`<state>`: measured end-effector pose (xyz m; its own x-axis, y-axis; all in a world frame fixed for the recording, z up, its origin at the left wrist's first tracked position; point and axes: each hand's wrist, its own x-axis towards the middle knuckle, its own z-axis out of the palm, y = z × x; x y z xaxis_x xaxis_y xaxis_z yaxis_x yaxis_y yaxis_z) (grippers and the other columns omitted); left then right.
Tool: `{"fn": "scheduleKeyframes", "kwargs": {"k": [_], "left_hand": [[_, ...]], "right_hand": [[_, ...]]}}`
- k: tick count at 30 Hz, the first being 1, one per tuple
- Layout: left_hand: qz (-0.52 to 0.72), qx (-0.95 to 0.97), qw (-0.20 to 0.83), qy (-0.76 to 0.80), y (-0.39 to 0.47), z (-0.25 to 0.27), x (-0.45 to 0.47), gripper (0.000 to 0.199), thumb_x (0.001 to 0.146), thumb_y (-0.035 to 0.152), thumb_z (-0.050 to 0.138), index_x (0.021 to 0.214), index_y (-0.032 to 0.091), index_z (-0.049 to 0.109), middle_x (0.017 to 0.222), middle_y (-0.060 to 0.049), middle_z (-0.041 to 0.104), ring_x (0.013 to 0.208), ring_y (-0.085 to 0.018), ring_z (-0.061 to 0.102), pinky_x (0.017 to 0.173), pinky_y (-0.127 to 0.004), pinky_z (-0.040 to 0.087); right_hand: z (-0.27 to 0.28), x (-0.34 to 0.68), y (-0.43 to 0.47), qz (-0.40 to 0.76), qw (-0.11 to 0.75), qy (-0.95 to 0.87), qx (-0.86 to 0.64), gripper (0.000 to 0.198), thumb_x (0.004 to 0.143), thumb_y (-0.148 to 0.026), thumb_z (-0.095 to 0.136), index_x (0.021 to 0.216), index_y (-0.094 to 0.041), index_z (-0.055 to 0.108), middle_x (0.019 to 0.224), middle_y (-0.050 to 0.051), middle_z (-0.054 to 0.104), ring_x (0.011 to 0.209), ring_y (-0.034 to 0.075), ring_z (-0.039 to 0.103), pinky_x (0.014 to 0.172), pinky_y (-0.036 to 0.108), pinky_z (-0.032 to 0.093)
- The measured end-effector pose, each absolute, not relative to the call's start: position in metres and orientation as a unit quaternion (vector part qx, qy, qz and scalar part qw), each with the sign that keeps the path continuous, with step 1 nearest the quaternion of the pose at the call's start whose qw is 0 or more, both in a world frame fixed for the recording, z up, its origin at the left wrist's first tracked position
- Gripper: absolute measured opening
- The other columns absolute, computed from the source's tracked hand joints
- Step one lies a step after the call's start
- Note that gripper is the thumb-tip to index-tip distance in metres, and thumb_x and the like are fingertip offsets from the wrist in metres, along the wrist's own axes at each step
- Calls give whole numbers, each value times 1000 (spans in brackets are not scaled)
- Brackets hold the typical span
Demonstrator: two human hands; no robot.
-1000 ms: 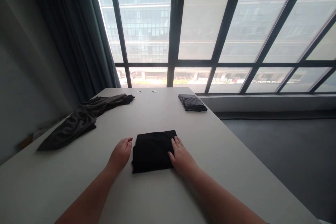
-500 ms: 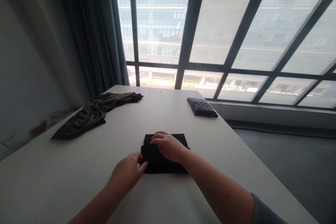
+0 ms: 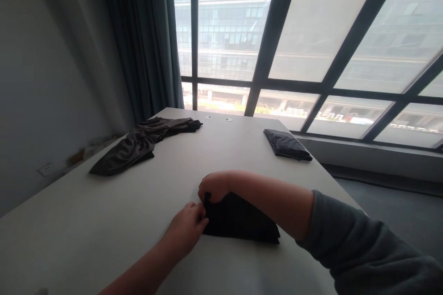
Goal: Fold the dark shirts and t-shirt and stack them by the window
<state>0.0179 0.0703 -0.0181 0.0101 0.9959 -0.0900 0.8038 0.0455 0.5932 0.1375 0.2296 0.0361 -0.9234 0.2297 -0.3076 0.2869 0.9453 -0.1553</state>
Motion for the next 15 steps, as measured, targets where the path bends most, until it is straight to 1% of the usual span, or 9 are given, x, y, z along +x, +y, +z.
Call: {"fn": "scheduleKeyframes", "kwargs": {"k": [2,5,8,10,12,13,14,15], "left_hand": [[205,652,258,683,71,-17,17,9,87,19,62,80,22,56,94,-3,67,89,-20,62,76,-29,42],[215,626,276,697,73,-15,16,15,87,19,61,75,22,52,83,0,65,81,-18,60,71,-27,40],[220,606,308,700,74,-15,17,17,86,19,61,72,22,51,77,1,63,76,-17,59,67,-26,39],[215,598,324,701,76,-16,17,16,85,18,62,72,21,53,76,2,64,76,-17,60,66,-26,38],[195,598,333,703,77,-18,16,15,83,17,63,72,21,55,76,1,65,77,-18,61,66,-26,38],[184,600,334,703,78,-18,15,13,82,16,63,72,21,56,75,1,66,77,-18,62,66,-26,38],[174,604,333,703,79,-19,14,13,82,16,63,72,21,56,75,1,67,77,-18,63,66,-26,38],[166,608,329,703,80,-19,12,12,82,16,62,72,21,57,75,1,67,78,-19,64,65,-26,37]], "right_hand": [[39,136,235,-114,182,972,98,28,78,-16,72,102,-27,82,86,-5,77,69,12,60,69,24,46],[40,136,241,-117,197,969,89,27,85,-19,66,107,-22,80,90,-1,77,69,13,58,68,27,44],[34,138,243,-112,202,969,91,23,89,-21,64,107,-21,80,91,0,76,70,13,57,71,27,44],[27,143,241,-104,200,971,81,20,92,-20,63,104,-20,79,89,0,75,74,14,58,76,28,46],[19,149,237,-87,171,979,63,15,92,-21,64,99,-20,78,94,2,73,85,17,62,84,29,48],[14,152,234,-77,142,985,60,14,92,-21,66,99,-19,77,99,4,72,93,19,63,89,31,48],[10,157,230,-68,106,990,65,14,90,-22,69,102,-19,76,106,6,71,100,21,63,93,32,49],[5,161,226,-64,68,993,77,19,89,-23,71,107,-19,75,114,8,69,106,23,62,97,35,49]]}}
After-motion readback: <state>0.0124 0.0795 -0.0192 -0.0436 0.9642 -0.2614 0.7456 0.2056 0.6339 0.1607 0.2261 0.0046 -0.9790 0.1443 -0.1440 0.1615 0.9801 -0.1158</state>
